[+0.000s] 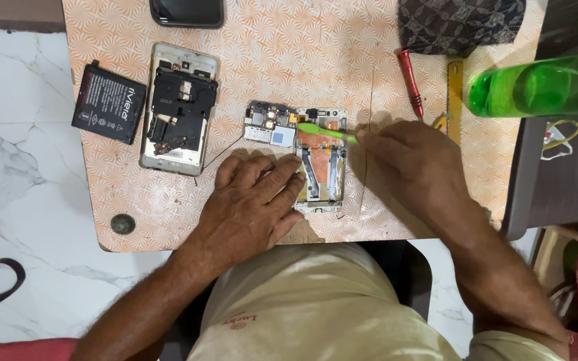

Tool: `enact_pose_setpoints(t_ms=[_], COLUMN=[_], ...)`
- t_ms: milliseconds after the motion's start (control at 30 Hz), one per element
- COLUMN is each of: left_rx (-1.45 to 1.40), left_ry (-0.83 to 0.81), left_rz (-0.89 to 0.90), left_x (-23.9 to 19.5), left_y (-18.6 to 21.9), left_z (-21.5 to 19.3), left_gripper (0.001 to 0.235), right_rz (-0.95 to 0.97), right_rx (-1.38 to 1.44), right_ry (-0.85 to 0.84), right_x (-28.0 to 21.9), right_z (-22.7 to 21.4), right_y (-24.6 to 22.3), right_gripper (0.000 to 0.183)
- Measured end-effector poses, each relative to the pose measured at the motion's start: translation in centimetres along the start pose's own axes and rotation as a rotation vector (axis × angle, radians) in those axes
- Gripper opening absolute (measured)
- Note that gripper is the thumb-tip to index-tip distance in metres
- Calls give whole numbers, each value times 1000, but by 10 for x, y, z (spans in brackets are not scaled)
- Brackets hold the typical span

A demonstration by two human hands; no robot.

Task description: The person cleans the internal components of a disassembled smartphone using a toothbrush and a plastic pry tool. They brush the motherboard and frame, then use the tool to lift and reposition a ribbon cable before continuing to brush the interior.

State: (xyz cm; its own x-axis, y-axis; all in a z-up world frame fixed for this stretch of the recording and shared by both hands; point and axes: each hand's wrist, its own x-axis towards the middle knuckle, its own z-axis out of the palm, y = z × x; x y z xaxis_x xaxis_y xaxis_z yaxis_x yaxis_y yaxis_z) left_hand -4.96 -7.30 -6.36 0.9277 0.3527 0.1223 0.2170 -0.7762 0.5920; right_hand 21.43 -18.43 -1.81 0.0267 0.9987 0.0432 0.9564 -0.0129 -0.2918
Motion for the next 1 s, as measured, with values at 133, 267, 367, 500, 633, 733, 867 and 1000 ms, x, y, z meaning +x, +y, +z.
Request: enact_pose_setpoints(t_ms=[133,267,367,500,633,733,867,1000], left_rx=[-6,12,10,7,15,2,3,-3], left_ry=[-8,-4,-7,-7,-1,11,8,16], left_rz=[2,1,3,5,9,6,12,13], left_x=[1,1,0,1,1,1,0,0], left_y=[0,0,1,0,0,1,0,1], left_z=[0,-1,-1,-2,-1,0,-1,-2], left_gripper=[57,58,57,58,59,57,57,57], right_rz=[-9,20,-27,-3,17,-6,29,-16], right_rx=[22,35,67,111,103,109,46,70], right_ry=[31,53,29,58,32,31,48,37], right_x=[2,2,3,5,5,4,1,0], right_z=[1,0,1,0,-1,-2,-3,-3], right_y=[-1,0,-1,-3,-2,-1,5,6], right_gripper=[32,29,33,28,29,32,26,31])
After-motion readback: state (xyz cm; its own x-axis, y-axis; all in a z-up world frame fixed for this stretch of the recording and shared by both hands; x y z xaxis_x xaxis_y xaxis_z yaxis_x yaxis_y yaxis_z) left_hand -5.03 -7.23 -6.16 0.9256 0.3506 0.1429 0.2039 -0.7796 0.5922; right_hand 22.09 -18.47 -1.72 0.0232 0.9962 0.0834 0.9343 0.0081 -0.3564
